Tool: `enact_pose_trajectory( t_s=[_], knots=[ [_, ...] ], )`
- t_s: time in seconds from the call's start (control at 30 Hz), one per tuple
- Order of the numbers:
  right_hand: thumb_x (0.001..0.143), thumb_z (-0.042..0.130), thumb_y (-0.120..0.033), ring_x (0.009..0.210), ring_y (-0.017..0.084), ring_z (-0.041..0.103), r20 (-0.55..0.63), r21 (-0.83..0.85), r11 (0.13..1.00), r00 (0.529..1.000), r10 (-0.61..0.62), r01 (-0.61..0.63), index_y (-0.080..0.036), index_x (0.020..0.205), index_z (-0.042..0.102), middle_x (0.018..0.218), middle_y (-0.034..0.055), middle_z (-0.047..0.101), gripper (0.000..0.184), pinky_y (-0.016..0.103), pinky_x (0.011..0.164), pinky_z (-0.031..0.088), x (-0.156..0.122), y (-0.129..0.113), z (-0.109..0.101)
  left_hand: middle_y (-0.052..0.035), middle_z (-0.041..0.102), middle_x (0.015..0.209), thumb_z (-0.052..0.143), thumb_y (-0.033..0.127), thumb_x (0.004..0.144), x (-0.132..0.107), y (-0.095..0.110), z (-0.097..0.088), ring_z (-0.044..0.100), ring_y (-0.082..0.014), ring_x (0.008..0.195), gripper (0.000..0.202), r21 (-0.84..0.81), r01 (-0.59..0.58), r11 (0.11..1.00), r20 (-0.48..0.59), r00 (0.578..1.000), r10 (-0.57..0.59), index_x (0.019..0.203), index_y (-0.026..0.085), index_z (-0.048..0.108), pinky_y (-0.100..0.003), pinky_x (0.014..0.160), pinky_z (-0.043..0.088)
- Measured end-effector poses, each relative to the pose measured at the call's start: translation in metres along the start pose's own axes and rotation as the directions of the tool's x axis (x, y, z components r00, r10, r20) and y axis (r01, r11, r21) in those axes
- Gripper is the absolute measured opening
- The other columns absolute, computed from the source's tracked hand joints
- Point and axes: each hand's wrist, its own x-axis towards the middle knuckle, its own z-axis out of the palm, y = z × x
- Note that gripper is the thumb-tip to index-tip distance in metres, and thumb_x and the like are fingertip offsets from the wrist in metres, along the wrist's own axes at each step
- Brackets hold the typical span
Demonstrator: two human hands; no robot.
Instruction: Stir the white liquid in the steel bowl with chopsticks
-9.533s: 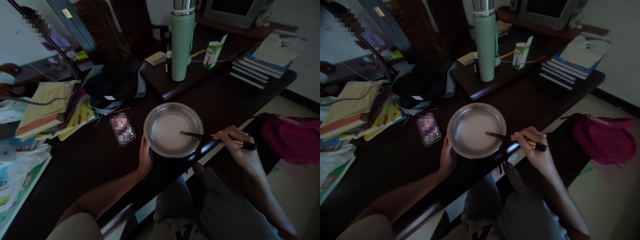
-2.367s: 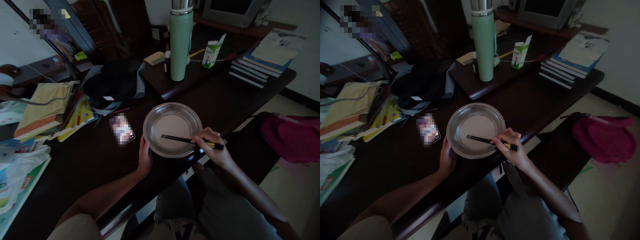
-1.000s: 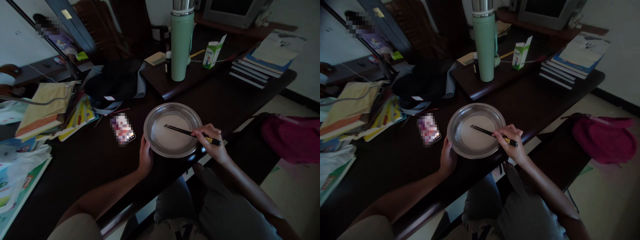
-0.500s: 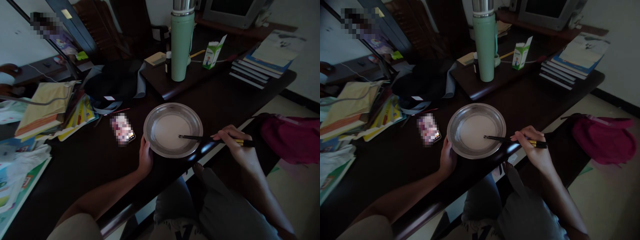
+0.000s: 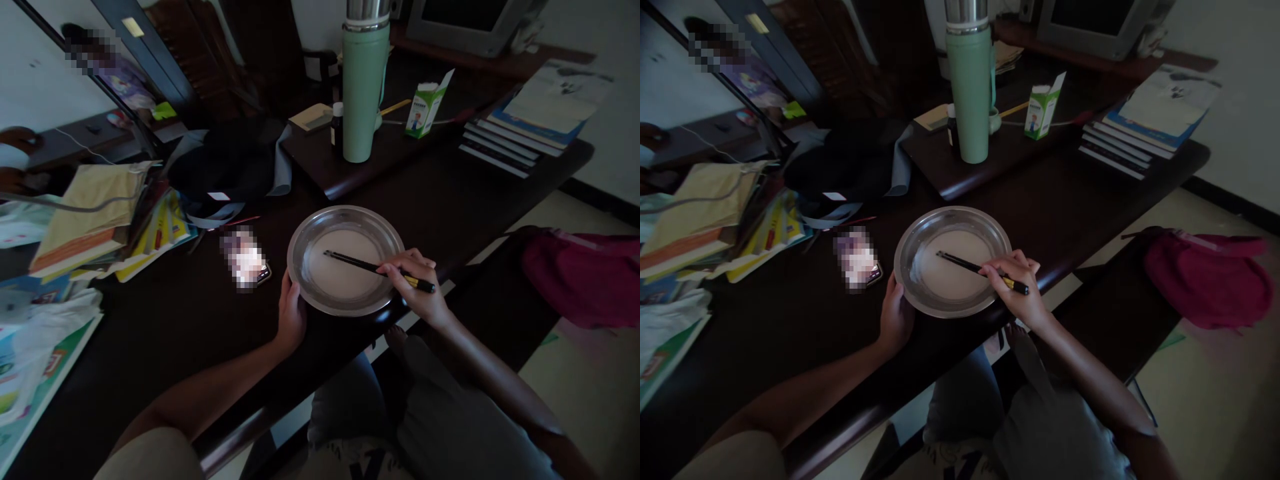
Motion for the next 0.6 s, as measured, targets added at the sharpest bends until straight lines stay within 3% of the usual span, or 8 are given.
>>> enact_pose_trajectory(
  t_s=[0.2, 0.33, 0.6],
  knots=[
    [0.097, 0.059, -0.038, 0.088, 0.025, 0.066, -0.130, -0.113, 0.993, 0.992, 0.009, -0.024, -0.029, 0.078, 0.075, 0.085, 0.0009, 0.079, 0.027, 0.048, 0.088, 0.034, 0.000, -0.001, -0.017, -0.0074, 0.069, 0.134, 0.067, 0.054, 0.085, 0.000, -0.001, -0.001, 0.060, -0.0290, 0.131, 0.052, 0.012, 0.000, 1.000, 0.006, 1.000, 0.000, 0.130, 0.029, 0.065, -0.047, 0.114, 0.045],
    [0.095, 0.061, -0.034, 0.082, 0.024, 0.065, -0.164, -0.106, 0.993, 0.986, 0.037, -0.055, -0.028, 0.072, 0.073, 0.076, 0.0013, 0.075, 0.027, 0.047, 0.083, 0.038, -0.006, -0.008, -0.039, -0.0078, 0.068, 0.135, 0.067, 0.054, 0.084, 0.000, 0.000, -0.001, 0.058, -0.0294, 0.134, 0.052, 0.006, 0.004, 1.000, 0.014, 1.000, -0.004, 0.129, 0.028, 0.065, -0.048, 0.117, 0.042],
    [0.094, 0.064, -0.036, 0.076, 0.022, 0.067, -0.021, 0.066, 0.989, 0.991, 0.134, -0.132, -0.029, 0.073, 0.076, 0.078, 0.0023, 0.071, 0.025, 0.039, 0.072, 0.047, -0.017, -0.016, -0.067, -0.0065, 0.069, 0.134, 0.065, 0.053, 0.085, 0.000, 0.001, 0.000, 0.058, -0.0287, 0.133, 0.048, 0.024, -0.006, 1.000, 0.022, 1.000, 0.006, 0.126, 0.029, 0.065, -0.049, 0.117, 0.042]
  ],
)
